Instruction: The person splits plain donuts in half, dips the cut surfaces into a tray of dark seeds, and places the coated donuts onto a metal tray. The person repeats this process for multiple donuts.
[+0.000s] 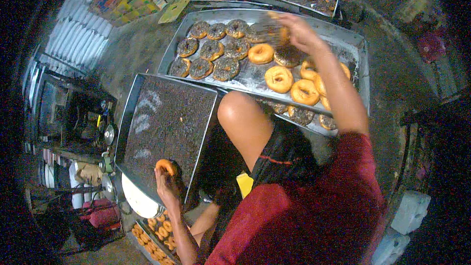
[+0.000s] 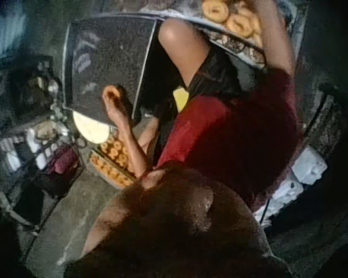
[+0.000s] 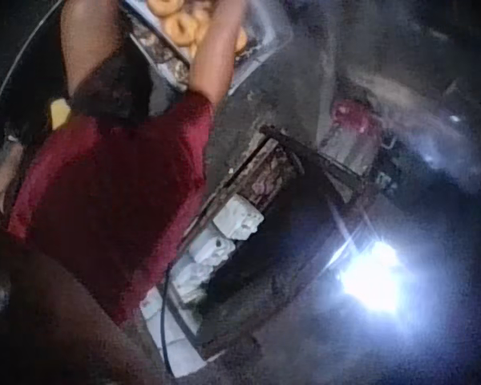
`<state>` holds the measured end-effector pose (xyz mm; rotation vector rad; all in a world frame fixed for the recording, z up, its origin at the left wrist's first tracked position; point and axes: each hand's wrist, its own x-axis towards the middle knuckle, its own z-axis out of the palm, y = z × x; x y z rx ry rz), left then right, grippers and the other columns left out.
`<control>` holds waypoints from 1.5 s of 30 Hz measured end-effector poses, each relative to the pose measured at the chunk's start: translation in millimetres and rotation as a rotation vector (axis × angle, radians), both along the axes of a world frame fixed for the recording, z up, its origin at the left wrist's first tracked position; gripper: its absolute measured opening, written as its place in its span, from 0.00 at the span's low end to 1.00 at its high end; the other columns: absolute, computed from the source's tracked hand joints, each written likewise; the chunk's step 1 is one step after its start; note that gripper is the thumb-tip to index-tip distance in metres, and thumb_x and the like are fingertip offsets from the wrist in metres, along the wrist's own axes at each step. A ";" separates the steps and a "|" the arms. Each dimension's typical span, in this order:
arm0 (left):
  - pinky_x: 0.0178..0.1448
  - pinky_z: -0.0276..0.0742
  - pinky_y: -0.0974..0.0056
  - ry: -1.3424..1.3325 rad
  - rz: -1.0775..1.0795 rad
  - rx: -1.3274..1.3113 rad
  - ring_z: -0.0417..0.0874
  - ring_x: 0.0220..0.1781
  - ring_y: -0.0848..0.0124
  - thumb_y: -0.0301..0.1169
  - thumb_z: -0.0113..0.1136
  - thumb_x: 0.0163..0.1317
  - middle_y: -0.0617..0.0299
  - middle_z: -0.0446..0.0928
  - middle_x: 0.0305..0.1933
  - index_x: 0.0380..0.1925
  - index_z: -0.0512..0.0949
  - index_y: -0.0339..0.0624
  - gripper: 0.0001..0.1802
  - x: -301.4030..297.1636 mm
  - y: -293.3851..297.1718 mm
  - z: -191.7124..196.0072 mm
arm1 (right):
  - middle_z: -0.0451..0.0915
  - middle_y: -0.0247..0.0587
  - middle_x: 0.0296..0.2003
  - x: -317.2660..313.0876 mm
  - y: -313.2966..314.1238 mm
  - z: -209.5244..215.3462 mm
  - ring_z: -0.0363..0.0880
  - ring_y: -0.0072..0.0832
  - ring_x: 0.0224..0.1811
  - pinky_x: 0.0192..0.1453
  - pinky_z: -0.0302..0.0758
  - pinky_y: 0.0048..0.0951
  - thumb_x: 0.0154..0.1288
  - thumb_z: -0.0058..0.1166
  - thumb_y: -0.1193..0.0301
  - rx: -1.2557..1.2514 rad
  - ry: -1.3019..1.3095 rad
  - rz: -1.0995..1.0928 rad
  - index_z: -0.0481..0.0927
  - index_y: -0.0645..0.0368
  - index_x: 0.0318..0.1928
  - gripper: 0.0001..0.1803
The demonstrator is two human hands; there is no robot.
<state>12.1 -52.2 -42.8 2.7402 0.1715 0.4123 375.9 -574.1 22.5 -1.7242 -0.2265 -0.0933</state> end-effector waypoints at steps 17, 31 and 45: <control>0.56 0.80 0.55 -0.040 -0.061 -1.600 0.81 0.50 0.65 0.32 0.54 0.72 0.56 0.78 0.53 0.57 0.72 0.34 0.18 153.2 -3.5 72.1 | 0.82 0.56 0.49 57.4 -119.6 -87.0 0.82 0.49 0.47 0.44 0.81 0.47 0.67 0.53 0.58 -0.869 0.270 -0.551 0.80 0.64 0.53 0.23; 0.42 0.85 0.55 0.708 -0.206 -1.387 0.85 0.37 0.62 0.24 0.57 0.63 0.54 0.80 0.41 0.51 0.69 0.40 0.16 348.4 -217.6 30.0 | 0.80 0.51 0.54 35.2 72.9 -39.2 0.71 0.51 0.62 0.66 0.64 0.51 0.50 0.65 0.44 -1.357 0.000 0.117 0.71 0.53 0.63 0.43; 0.51 0.79 0.48 0.051 -0.402 0.255 0.81 0.49 0.46 0.20 0.58 0.49 0.40 0.79 0.41 0.35 0.87 0.39 0.14 339.0 -224.2 22.0 | 0.67 0.58 0.56 -104.4 37.5 -36.2 0.71 0.55 0.58 0.60 0.68 0.53 0.47 0.70 0.58 -1.089 0.013 -0.012 0.62 0.60 0.68 0.49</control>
